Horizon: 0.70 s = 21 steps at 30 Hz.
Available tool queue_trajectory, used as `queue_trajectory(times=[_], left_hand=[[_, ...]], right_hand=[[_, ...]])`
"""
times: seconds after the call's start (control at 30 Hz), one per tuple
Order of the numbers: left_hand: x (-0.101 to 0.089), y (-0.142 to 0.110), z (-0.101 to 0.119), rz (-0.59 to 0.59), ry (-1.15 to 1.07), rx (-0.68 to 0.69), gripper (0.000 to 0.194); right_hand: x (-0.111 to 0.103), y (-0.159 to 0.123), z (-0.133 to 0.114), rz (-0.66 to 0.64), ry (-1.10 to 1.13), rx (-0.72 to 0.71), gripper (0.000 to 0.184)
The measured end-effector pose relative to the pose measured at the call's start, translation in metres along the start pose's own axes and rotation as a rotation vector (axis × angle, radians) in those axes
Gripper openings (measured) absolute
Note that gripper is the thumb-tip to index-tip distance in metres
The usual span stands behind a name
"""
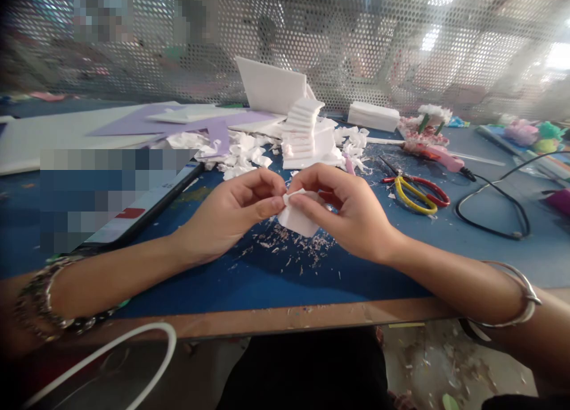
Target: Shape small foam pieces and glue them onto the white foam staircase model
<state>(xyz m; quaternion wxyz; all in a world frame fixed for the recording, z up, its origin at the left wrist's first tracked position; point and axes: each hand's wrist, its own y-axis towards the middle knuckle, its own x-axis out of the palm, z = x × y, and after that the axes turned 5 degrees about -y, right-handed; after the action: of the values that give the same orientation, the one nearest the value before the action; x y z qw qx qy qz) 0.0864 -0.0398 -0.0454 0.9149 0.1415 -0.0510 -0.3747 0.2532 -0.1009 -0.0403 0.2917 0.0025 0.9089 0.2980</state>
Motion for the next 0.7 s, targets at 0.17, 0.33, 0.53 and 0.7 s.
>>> queue_trajectory(times=[0.17,0.33,0.53,0.7], left_hand=[[0.0018,-0.0002,-0.0027,0.040,0.044,0.017,0.013],[0.0044,-0.0031,-0.0034,0.103,0.127,0.057,0.014],[0.0062,-0.0079,0.0017,0.117,0.240,0.078,0.014],[0.0055,-0.0079,0.0009,0.133,0.286,0.093,0.019]], right_hand=[[0.0015,0.0008,-0.0006,0.057,-0.104,-0.058,0.006],[0.0005,0.0011,-0.0017,0.084,-0.190,-0.099,0.003],[-0.0013,0.0006,-0.0046,0.110,-0.286,-0.177,0.004],[-0.0001,0.0008,-0.0046,0.121,-0.336,-0.202,0.002]])
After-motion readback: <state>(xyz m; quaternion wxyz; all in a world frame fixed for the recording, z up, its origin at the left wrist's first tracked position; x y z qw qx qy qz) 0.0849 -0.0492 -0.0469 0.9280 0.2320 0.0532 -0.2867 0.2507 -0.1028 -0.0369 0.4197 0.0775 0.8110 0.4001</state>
